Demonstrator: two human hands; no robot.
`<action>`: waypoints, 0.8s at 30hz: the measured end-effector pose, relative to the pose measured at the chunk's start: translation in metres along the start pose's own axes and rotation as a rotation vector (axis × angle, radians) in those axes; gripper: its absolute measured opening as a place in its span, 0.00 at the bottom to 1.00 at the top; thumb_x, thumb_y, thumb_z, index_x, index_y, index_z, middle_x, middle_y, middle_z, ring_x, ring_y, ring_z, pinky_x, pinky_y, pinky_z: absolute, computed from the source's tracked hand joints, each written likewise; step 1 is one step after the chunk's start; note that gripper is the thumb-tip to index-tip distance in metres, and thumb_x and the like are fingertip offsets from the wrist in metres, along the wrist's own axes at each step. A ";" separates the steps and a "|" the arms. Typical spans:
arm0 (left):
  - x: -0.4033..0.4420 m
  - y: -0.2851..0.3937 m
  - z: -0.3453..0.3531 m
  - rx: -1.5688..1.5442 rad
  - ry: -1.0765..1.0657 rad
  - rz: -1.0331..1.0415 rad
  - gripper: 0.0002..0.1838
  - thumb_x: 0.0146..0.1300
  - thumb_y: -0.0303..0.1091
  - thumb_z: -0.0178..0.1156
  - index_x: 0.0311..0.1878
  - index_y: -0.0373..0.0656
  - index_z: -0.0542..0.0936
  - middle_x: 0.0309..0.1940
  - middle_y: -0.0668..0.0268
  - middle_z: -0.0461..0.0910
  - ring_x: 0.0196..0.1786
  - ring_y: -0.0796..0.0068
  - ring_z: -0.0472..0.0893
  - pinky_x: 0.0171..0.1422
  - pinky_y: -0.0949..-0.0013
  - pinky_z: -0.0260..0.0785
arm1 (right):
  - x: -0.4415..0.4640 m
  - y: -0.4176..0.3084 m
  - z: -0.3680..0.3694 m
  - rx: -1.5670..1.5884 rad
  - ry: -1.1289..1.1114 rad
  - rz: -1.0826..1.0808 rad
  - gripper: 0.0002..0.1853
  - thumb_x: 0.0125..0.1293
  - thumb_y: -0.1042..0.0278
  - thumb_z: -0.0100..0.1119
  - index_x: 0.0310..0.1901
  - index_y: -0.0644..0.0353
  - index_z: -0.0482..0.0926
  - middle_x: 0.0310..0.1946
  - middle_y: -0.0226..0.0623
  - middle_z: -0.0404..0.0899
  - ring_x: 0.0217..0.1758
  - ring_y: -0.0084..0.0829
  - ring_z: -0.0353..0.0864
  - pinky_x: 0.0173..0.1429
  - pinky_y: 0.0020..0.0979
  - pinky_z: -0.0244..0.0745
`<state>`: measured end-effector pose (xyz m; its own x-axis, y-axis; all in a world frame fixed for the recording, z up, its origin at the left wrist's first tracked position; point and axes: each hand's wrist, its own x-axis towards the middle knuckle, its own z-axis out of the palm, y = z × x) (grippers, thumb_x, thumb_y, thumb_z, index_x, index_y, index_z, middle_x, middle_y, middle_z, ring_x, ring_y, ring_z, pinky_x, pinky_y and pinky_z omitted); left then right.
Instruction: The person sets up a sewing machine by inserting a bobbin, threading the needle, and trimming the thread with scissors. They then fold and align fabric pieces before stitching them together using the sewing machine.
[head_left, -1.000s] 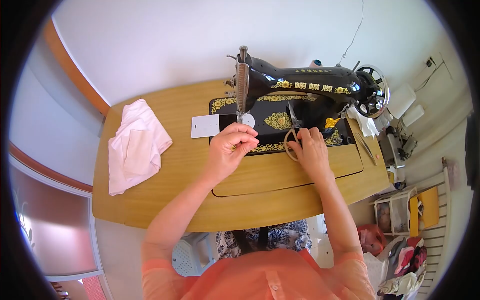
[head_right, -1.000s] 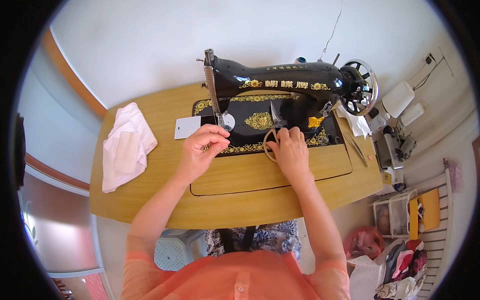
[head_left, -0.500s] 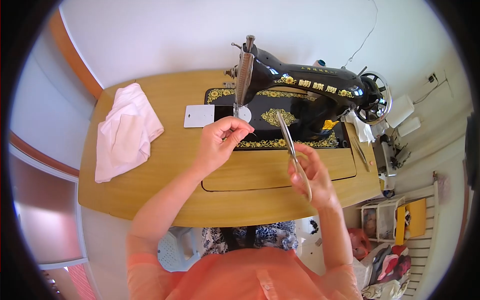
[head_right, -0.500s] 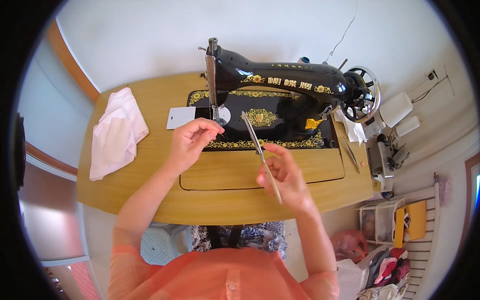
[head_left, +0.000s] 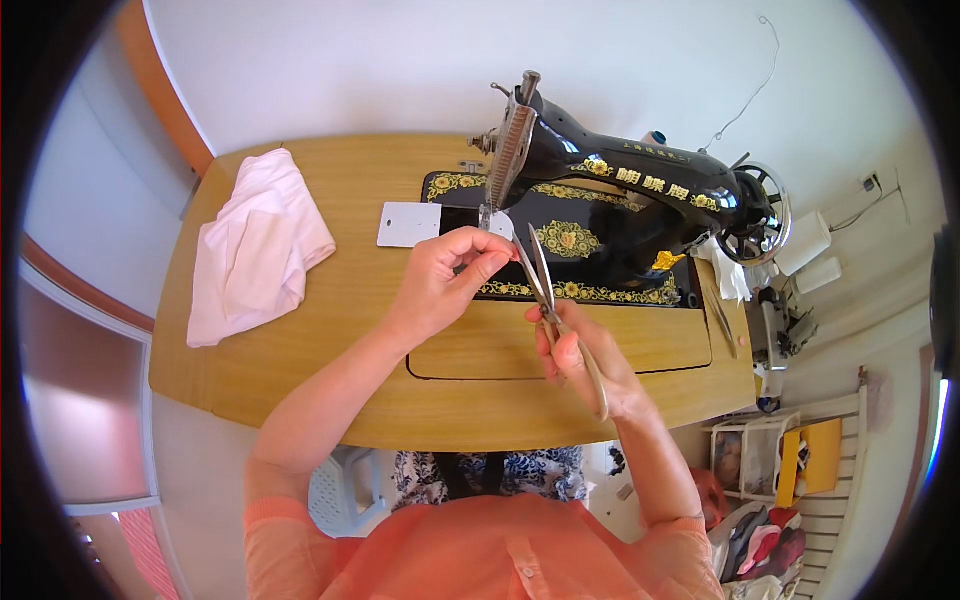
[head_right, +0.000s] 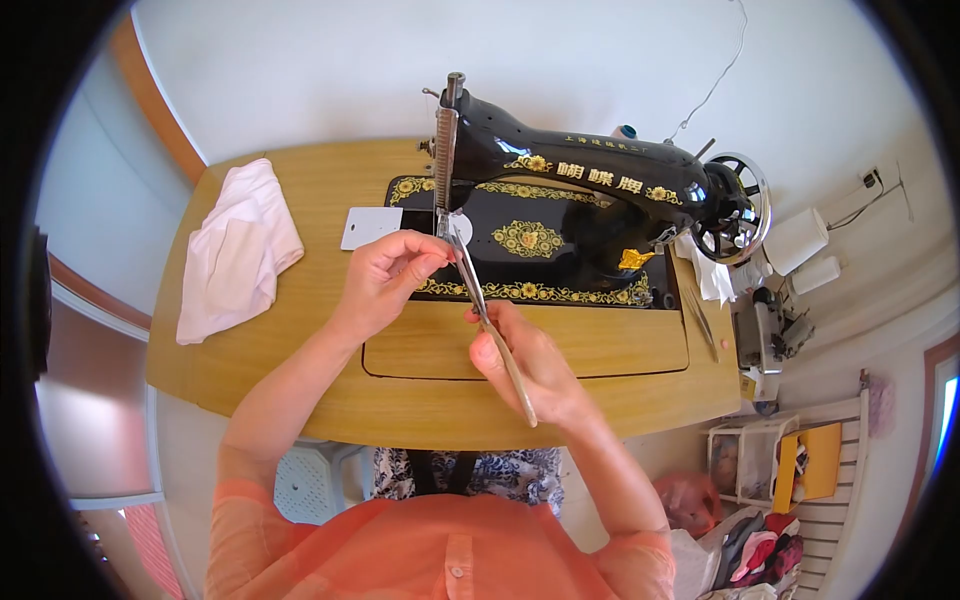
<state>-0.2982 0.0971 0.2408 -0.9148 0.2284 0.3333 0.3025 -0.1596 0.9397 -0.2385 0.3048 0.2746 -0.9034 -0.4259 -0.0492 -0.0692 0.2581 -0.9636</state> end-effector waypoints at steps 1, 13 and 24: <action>0.000 0.000 0.000 0.012 0.005 0.004 0.05 0.67 0.24 0.57 0.42 0.33 0.79 0.41 0.63 0.82 0.46 0.78 0.80 0.52 0.74 0.73 | 0.001 -0.002 0.001 -0.038 0.007 0.011 0.39 0.64 0.31 0.48 0.53 0.68 0.69 0.25 0.32 0.69 0.28 0.26 0.67 0.34 0.29 0.64; 0.000 0.004 -0.001 0.221 0.016 0.157 0.04 0.63 0.23 0.60 0.37 0.33 0.80 0.36 0.62 0.82 0.39 0.78 0.79 0.46 0.75 0.73 | 0.007 -0.020 0.003 -0.353 0.025 0.010 0.39 0.64 0.31 0.47 0.47 0.71 0.71 0.17 0.42 0.68 0.23 0.37 0.69 0.30 0.36 0.64; 0.000 0.003 0.000 0.225 0.011 0.125 0.02 0.62 0.21 0.60 0.36 0.32 0.81 0.35 0.62 0.82 0.39 0.77 0.80 0.46 0.74 0.74 | 0.007 -0.021 0.006 -0.404 0.036 -0.054 0.35 0.66 0.35 0.48 0.37 0.71 0.71 0.20 0.53 0.72 0.25 0.53 0.74 0.33 0.43 0.68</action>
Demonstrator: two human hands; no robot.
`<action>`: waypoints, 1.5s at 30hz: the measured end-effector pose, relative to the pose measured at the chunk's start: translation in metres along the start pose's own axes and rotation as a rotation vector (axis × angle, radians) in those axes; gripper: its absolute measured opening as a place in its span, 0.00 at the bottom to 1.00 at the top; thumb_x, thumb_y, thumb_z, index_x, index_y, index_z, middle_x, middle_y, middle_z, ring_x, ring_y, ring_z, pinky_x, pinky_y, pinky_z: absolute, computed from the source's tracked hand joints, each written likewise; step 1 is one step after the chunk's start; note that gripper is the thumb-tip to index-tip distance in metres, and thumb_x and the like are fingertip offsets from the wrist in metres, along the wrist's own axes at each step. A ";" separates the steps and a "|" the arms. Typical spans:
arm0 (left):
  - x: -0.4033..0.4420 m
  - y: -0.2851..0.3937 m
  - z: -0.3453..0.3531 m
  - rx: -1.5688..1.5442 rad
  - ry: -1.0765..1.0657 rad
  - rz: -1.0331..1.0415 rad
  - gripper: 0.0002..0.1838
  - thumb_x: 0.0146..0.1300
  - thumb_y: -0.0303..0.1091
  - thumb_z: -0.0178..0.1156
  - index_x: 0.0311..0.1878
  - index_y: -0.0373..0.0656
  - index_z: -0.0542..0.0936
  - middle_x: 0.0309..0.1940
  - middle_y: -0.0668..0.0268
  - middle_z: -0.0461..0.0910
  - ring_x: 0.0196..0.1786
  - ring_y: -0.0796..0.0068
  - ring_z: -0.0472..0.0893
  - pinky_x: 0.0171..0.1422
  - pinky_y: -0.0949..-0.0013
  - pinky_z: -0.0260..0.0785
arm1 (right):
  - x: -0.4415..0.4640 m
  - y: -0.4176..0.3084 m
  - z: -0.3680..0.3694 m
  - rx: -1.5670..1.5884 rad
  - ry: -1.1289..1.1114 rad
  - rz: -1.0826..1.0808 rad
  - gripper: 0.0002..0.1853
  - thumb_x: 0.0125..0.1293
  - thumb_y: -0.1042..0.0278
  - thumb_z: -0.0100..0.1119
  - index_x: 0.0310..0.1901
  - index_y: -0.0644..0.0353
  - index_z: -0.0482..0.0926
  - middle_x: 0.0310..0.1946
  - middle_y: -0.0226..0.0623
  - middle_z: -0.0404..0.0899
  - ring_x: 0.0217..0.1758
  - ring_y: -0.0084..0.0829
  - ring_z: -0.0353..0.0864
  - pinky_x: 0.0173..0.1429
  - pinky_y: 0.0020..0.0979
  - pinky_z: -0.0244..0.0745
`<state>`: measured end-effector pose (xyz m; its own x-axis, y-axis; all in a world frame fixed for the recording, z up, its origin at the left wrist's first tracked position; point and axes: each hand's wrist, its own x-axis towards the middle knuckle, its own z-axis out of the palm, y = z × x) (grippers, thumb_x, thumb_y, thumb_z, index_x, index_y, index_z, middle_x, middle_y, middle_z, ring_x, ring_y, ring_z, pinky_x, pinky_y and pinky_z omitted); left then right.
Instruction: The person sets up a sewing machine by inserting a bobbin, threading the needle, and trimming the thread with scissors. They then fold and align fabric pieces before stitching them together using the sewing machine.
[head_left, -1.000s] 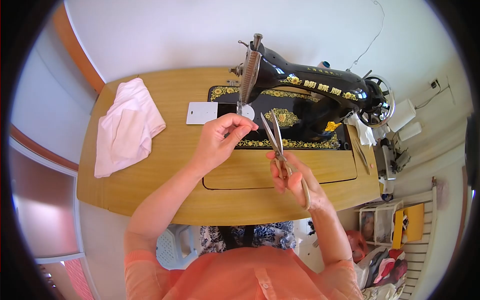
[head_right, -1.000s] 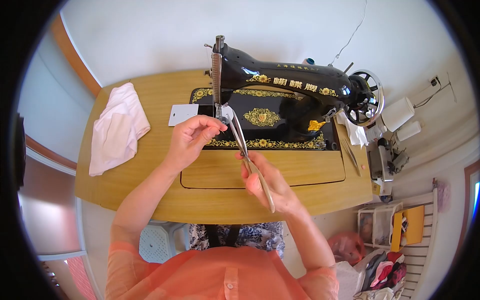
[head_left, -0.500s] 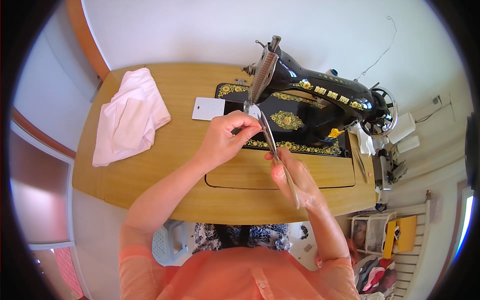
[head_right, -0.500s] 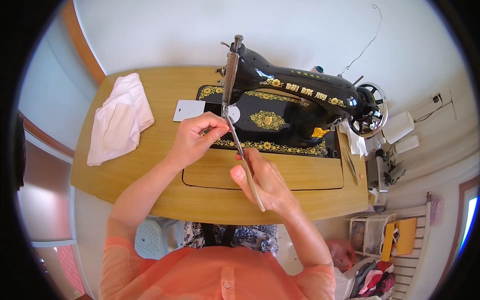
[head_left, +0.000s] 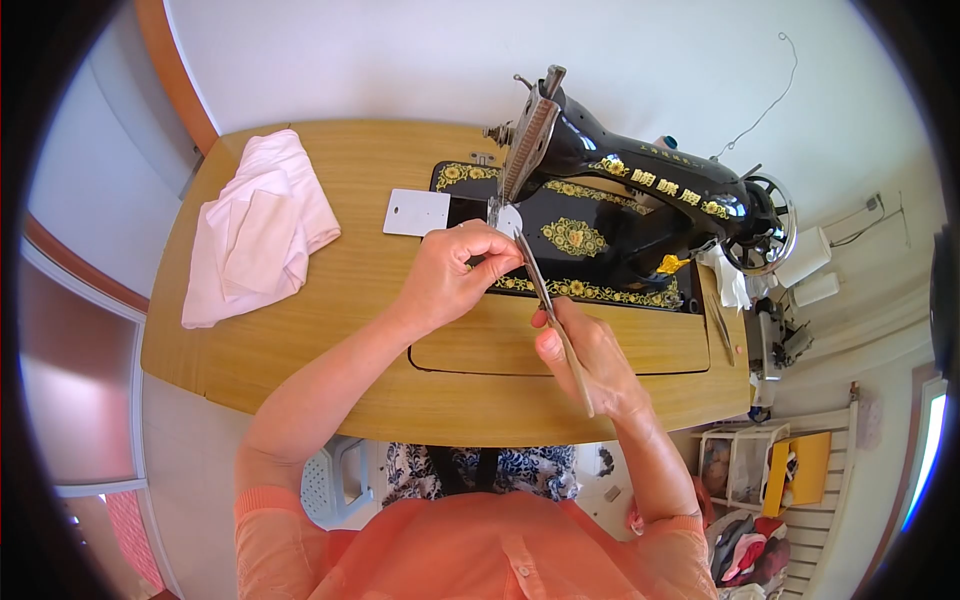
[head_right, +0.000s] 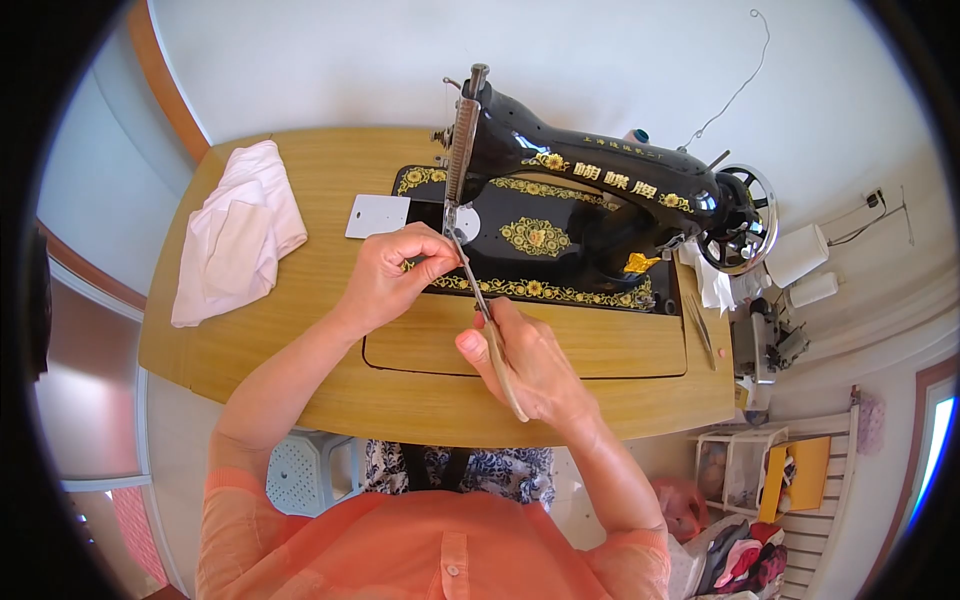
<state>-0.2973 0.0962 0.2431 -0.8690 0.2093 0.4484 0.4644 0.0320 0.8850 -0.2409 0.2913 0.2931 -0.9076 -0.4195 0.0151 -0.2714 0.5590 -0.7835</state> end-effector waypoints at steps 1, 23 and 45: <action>0.000 0.000 0.000 0.006 -0.001 -0.003 0.02 0.62 0.21 0.60 0.36 0.32 0.81 0.35 0.62 0.82 0.38 0.77 0.80 0.46 0.74 0.74 | 0.000 0.000 0.001 -0.002 -0.001 0.006 0.35 0.66 0.35 0.48 0.36 0.71 0.71 0.20 0.53 0.72 0.26 0.54 0.74 0.34 0.43 0.69; 0.002 -0.006 0.001 0.170 0.040 0.082 0.03 0.60 0.22 0.62 0.36 0.37 0.83 0.35 0.63 0.83 0.36 0.75 0.80 0.42 0.74 0.73 | 0.003 0.060 -0.021 -0.489 0.368 0.155 0.24 0.58 0.62 0.66 0.52 0.66 0.73 0.40 0.50 0.75 0.42 0.52 0.77 0.44 0.45 0.73; 0.004 -0.016 0.000 0.203 0.116 0.183 0.03 0.57 0.20 0.64 0.34 0.36 0.81 0.34 0.63 0.80 0.35 0.74 0.78 0.38 0.74 0.70 | -0.044 -0.068 -0.003 1.087 -0.220 -0.777 0.11 0.60 0.76 0.64 0.42 0.76 0.81 0.31 0.45 0.79 0.30 0.35 0.79 0.30 0.31 0.71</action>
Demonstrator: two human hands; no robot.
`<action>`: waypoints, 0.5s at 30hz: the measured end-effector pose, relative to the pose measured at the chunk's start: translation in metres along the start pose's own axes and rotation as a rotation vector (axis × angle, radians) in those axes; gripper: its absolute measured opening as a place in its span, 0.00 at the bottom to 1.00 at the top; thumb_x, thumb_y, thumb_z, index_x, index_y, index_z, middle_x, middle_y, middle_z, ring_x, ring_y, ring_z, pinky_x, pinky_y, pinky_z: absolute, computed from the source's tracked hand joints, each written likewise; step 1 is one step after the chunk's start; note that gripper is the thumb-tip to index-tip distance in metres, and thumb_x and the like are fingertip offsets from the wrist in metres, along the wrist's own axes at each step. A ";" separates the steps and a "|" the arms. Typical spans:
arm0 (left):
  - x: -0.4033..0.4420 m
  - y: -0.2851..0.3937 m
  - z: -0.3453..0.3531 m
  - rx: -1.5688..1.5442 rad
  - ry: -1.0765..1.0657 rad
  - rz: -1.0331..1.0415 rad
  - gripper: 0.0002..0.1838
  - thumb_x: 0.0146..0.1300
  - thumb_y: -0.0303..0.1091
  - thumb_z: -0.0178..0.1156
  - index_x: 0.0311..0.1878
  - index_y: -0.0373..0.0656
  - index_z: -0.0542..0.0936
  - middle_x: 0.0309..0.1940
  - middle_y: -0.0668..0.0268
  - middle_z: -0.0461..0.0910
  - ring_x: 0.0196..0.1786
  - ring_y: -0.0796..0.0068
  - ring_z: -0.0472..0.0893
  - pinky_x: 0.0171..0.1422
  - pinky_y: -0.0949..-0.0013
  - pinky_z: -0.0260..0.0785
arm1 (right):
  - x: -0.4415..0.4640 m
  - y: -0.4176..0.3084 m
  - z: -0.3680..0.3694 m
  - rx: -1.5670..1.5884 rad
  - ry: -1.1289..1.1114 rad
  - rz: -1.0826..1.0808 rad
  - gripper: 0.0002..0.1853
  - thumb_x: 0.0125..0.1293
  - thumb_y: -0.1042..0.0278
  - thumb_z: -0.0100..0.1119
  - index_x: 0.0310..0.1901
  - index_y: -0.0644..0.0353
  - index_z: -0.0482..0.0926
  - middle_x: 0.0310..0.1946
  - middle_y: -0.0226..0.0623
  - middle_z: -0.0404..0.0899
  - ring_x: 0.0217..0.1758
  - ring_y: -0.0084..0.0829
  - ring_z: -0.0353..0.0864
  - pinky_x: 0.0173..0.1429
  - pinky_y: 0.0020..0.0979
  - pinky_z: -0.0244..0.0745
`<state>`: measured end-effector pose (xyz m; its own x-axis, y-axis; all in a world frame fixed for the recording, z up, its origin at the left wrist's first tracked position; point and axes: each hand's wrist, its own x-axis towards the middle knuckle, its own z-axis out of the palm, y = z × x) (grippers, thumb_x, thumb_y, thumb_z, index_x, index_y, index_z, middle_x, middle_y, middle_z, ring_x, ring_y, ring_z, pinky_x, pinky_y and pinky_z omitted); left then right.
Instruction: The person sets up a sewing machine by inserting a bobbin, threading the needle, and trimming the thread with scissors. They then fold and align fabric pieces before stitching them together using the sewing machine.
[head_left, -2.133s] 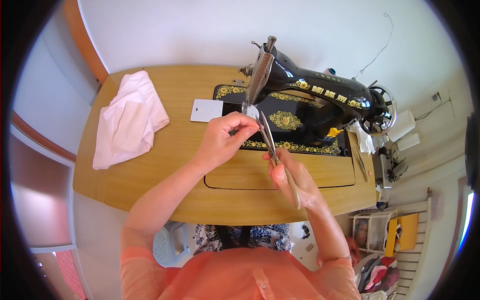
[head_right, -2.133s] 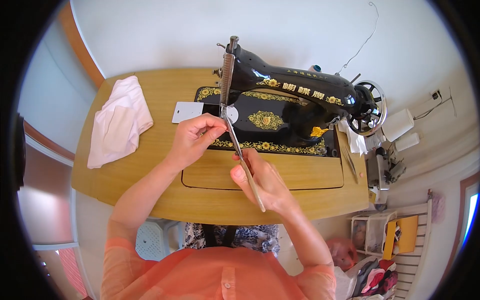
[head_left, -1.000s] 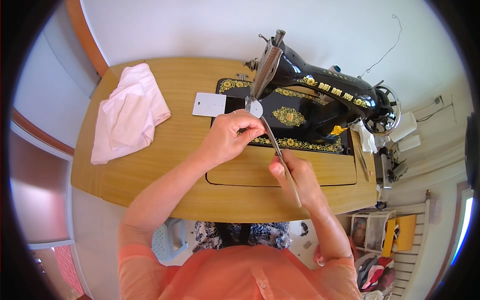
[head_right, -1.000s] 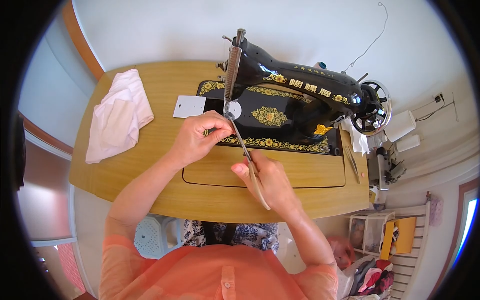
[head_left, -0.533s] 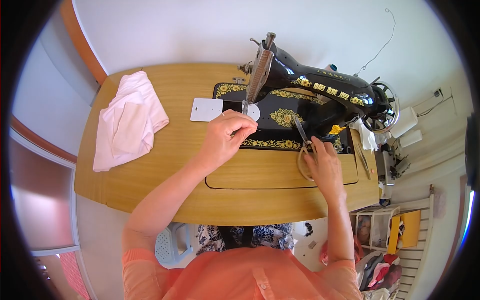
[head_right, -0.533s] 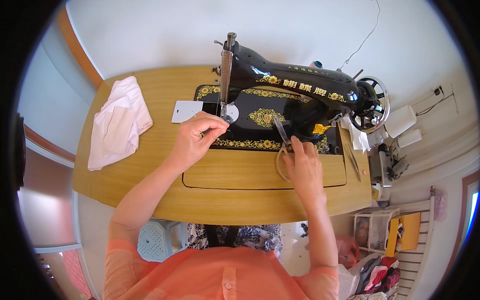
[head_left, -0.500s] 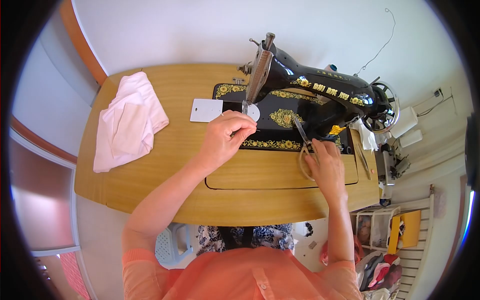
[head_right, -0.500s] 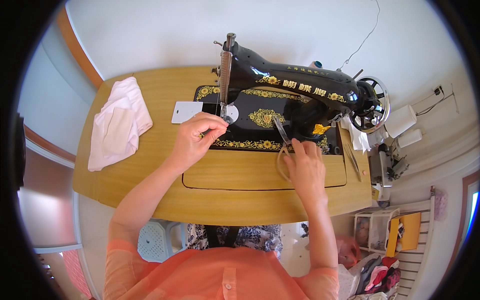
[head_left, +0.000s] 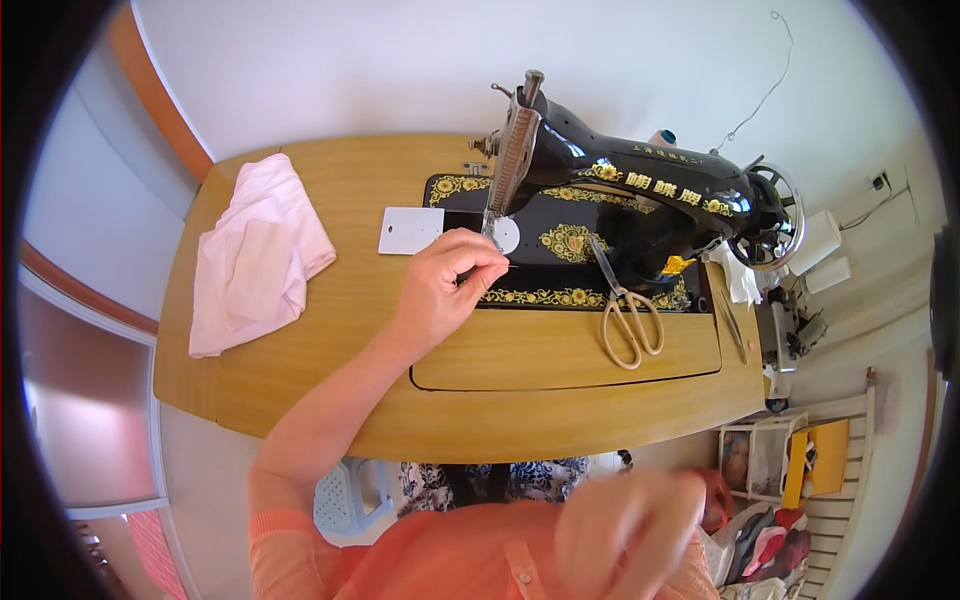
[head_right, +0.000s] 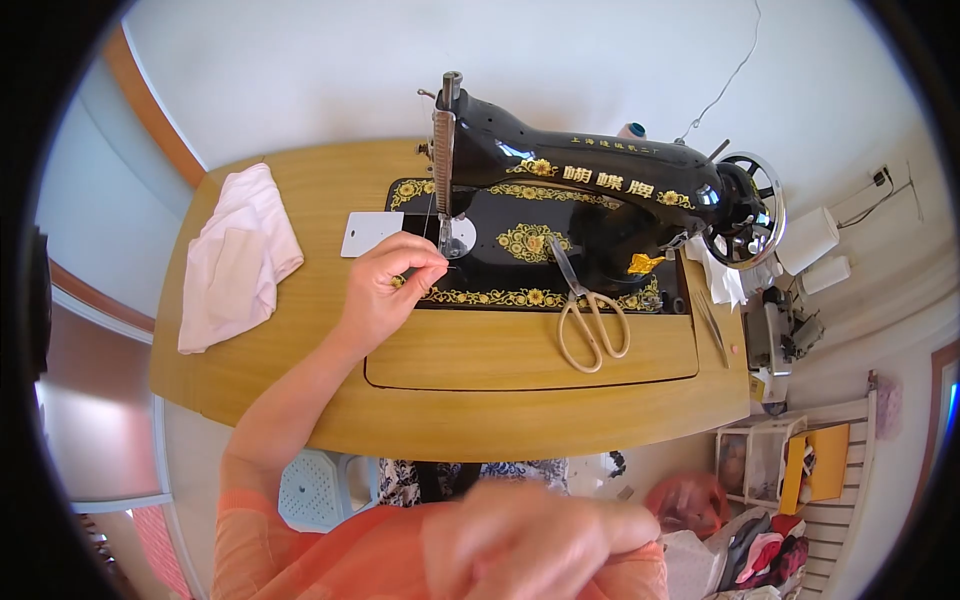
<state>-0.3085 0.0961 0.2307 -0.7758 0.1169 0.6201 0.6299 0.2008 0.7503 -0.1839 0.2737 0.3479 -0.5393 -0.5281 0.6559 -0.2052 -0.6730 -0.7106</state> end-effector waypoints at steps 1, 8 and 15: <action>-0.001 0.000 0.000 -0.006 -0.008 -0.004 0.03 0.58 0.20 0.64 0.35 0.36 0.82 0.34 0.63 0.80 0.35 0.75 0.78 0.39 0.74 0.71 | -0.001 0.002 -0.015 -0.325 0.086 0.053 0.10 0.60 0.75 0.64 0.40 0.72 0.81 0.31 0.42 0.79 0.32 0.33 0.79 0.32 0.30 0.72; -0.001 0.006 0.002 -0.025 -0.009 -0.046 0.03 0.57 0.20 0.64 0.35 0.36 0.81 0.35 0.63 0.80 0.36 0.73 0.79 0.39 0.73 0.71 | 0.002 0.083 -0.096 -0.884 0.691 0.432 0.13 0.57 0.76 0.67 0.43 0.64 0.79 0.33 0.33 0.82 0.41 0.21 0.80 0.38 0.23 0.76; -0.003 0.005 0.003 0.012 -0.030 -0.028 0.03 0.57 0.20 0.63 0.35 0.35 0.81 0.34 0.62 0.80 0.37 0.73 0.79 0.40 0.73 0.71 | -0.008 0.107 -0.117 -0.793 0.657 0.471 0.09 0.62 0.74 0.63 0.42 0.66 0.78 0.36 0.35 0.83 0.37 0.19 0.80 0.36 0.22 0.77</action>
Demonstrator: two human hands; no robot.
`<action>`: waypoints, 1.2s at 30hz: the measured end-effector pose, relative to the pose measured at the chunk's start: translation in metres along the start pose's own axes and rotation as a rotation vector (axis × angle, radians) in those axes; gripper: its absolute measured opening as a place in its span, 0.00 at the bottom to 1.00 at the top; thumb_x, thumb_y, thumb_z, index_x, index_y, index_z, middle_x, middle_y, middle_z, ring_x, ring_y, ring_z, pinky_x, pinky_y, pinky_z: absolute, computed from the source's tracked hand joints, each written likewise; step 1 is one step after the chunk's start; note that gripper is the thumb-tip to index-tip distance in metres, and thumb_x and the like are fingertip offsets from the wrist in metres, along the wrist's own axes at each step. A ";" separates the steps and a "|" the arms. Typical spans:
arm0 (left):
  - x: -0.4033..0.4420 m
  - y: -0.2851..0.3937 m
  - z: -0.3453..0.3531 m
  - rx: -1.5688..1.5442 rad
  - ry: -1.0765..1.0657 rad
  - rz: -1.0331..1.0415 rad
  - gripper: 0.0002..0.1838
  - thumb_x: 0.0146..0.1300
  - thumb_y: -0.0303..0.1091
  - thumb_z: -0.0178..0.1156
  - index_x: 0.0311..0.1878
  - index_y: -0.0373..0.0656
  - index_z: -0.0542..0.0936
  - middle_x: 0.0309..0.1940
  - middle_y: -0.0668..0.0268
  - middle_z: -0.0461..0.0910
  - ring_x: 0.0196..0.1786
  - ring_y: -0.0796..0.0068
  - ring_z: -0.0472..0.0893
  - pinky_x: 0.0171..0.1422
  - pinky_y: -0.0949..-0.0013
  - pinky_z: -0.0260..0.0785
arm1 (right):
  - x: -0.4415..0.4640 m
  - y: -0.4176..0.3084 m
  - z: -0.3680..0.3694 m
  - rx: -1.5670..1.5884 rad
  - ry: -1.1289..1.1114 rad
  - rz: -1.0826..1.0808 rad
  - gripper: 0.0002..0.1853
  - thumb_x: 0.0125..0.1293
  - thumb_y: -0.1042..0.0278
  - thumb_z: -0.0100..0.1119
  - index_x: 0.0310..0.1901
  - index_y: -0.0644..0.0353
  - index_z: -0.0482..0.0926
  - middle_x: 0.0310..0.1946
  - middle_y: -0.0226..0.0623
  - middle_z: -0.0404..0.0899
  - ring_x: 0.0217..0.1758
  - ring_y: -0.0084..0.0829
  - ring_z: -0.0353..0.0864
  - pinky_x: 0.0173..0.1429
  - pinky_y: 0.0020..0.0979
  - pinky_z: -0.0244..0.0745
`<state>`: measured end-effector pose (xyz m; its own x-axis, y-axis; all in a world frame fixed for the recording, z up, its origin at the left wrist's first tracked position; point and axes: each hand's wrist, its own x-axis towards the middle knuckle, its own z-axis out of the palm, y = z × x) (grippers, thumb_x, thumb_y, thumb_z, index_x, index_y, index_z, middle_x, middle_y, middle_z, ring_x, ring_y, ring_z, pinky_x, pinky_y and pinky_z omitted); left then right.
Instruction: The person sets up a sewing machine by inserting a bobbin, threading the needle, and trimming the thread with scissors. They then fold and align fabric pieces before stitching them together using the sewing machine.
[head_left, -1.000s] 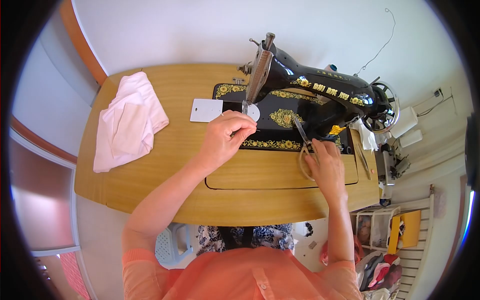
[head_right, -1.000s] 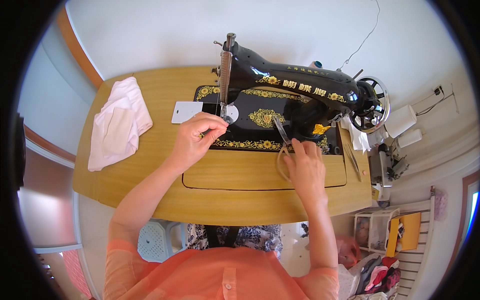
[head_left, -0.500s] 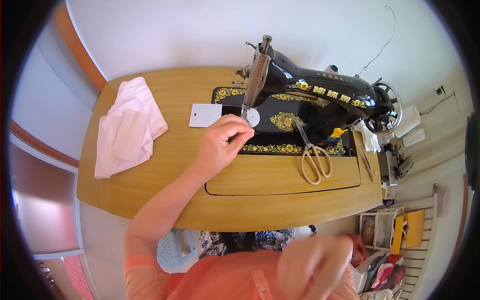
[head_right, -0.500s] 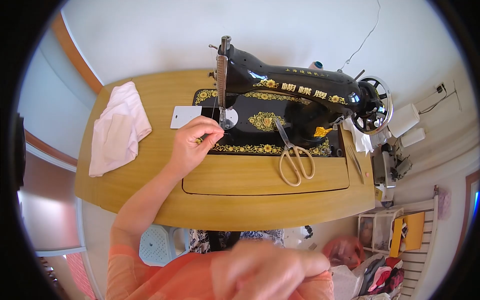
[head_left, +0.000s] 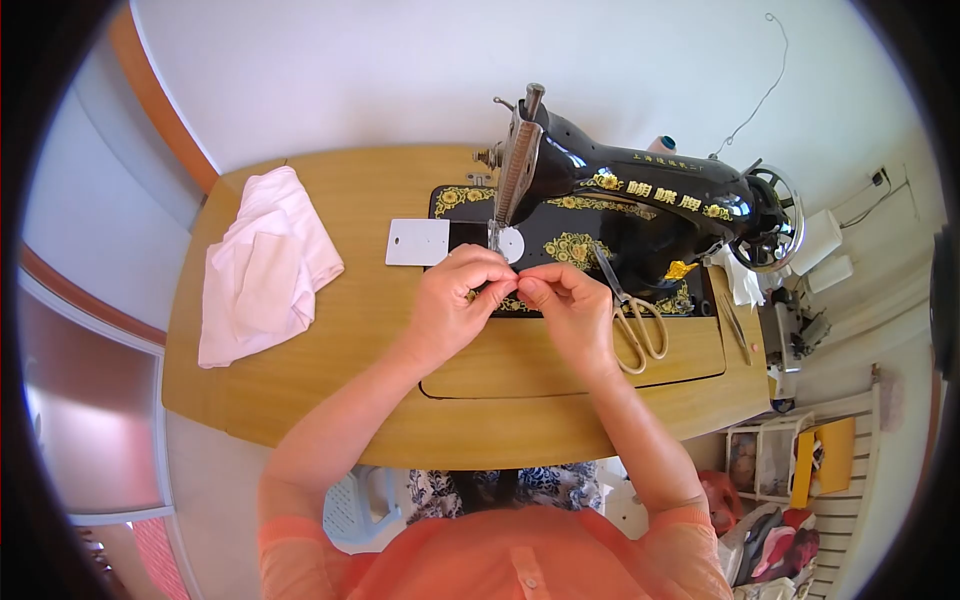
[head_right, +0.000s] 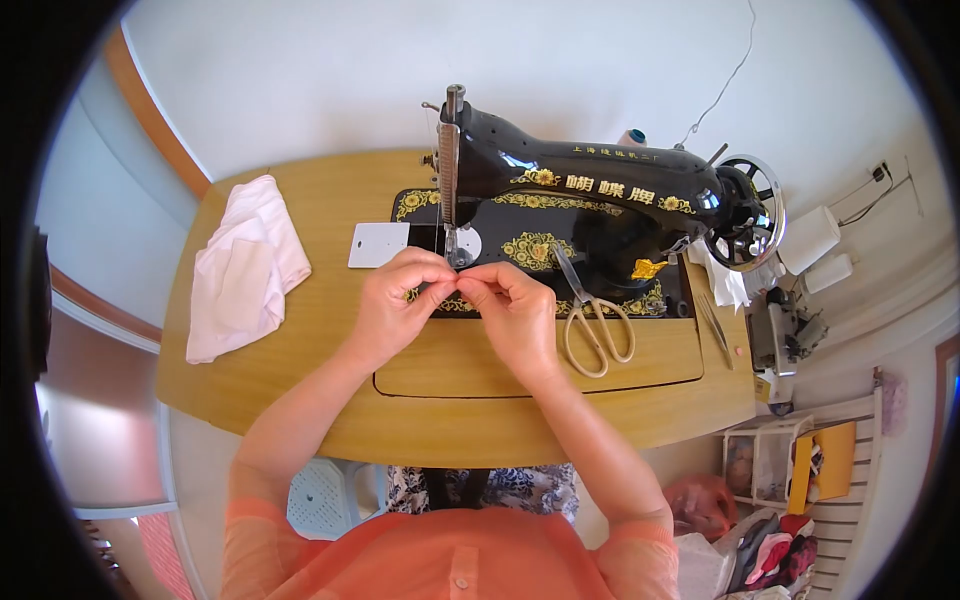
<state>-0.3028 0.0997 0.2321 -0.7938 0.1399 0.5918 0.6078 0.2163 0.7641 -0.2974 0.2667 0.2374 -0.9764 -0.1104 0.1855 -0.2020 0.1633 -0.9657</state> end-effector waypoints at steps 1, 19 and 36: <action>-0.001 0.000 0.001 0.006 -0.003 0.004 0.03 0.57 0.20 0.63 0.35 0.35 0.81 0.34 0.62 0.80 0.37 0.72 0.79 0.40 0.73 0.71 | 0.002 0.000 -0.001 -0.012 0.014 0.027 0.08 0.64 0.72 0.62 0.41 0.66 0.78 0.35 0.35 0.82 0.36 0.18 0.80 0.36 0.22 0.76; 0.017 -0.040 0.017 0.270 -0.152 0.118 0.04 0.49 0.23 0.66 0.30 0.39 0.83 0.29 0.66 0.81 0.33 0.64 0.75 0.38 0.65 0.69 | 0.068 0.023 0.007 0.239 -0.088 0.423 0.11 0.61 0.65 0.63 0.32 0.66 0.81 0.23 0.27 0.77 0.22 0.15 0.69 0.23 0.21 0.60; 0.006 -0.039 -0.007 0.049 -0.039 -0.259 0.02 0.58 0.25 0.64 0.33 0.37 0.82 0.33 0.68 0.82 0.31 0.79 0.75 0.33 0.76 0.64 | 0.039 0.022 -0.008 0.038 -0.260 0.166 0.15 0.57 0.78 0.64 0.47 0.67 0.79 0.35 0.34 0.78 0.34 0.22 0.78 0.37 0.24 0.77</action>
<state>-0.3308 0.0857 0.2076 -0.9237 0.1108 0.3666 0.3828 0.2960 0.8751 -0.3407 0.2740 0.2246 -0.9426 -0.3331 -0.0238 -0.0331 0.1640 -0.9859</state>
